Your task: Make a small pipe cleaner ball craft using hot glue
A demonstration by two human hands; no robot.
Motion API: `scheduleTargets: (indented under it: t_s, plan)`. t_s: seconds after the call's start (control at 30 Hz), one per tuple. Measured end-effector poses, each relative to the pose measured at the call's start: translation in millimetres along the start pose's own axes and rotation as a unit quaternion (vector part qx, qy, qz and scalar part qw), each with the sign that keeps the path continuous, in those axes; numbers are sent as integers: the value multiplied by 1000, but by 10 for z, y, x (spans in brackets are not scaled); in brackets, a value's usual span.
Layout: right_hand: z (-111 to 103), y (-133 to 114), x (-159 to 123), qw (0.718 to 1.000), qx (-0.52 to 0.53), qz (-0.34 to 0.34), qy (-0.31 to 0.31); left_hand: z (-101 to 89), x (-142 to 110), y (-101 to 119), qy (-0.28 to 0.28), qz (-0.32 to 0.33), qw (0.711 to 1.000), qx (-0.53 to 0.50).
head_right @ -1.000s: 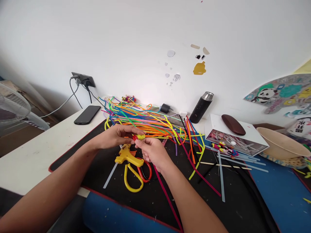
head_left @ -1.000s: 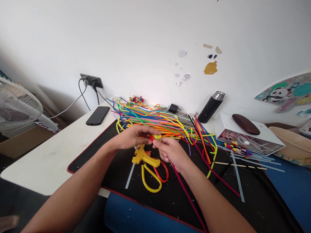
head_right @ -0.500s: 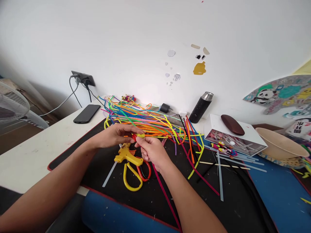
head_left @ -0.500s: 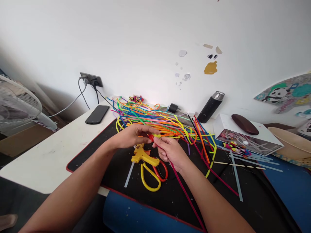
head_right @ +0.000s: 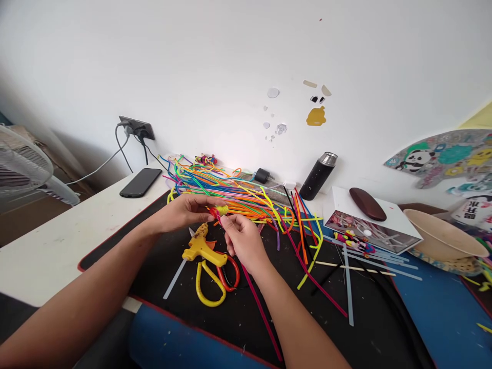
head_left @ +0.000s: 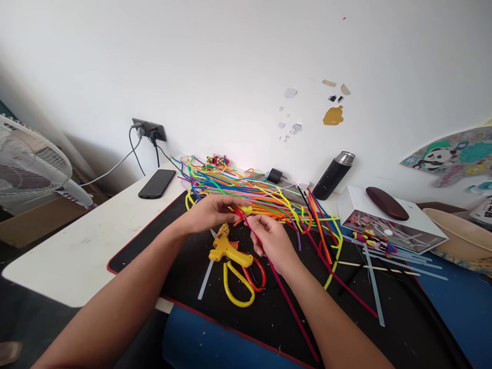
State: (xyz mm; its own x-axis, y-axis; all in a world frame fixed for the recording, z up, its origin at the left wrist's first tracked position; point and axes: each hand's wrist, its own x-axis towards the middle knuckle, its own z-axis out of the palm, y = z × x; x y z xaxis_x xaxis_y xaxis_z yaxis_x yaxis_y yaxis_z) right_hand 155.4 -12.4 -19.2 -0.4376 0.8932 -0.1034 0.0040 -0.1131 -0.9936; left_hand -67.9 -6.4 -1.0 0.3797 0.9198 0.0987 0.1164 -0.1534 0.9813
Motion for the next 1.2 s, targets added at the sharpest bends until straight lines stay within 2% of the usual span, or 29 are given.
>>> scheduleTargets:
  t_s: [0.2,0.47,0.8,1.2]
  plan:
    - [-18,55,14,993,-84,-75,44,-14,15,-48,9,-9,1000,6]
    - [7,62,-34,948,-251,-175,89,9,21,-22,1,-16,1000,21]
    - [9,48,-50,934,-282,-199,89,28,39,-63,-12,-13,1000,-7]
    - [19,29,-61,935,-285,-198,76,57,17,9,-31,-19,999,-28]
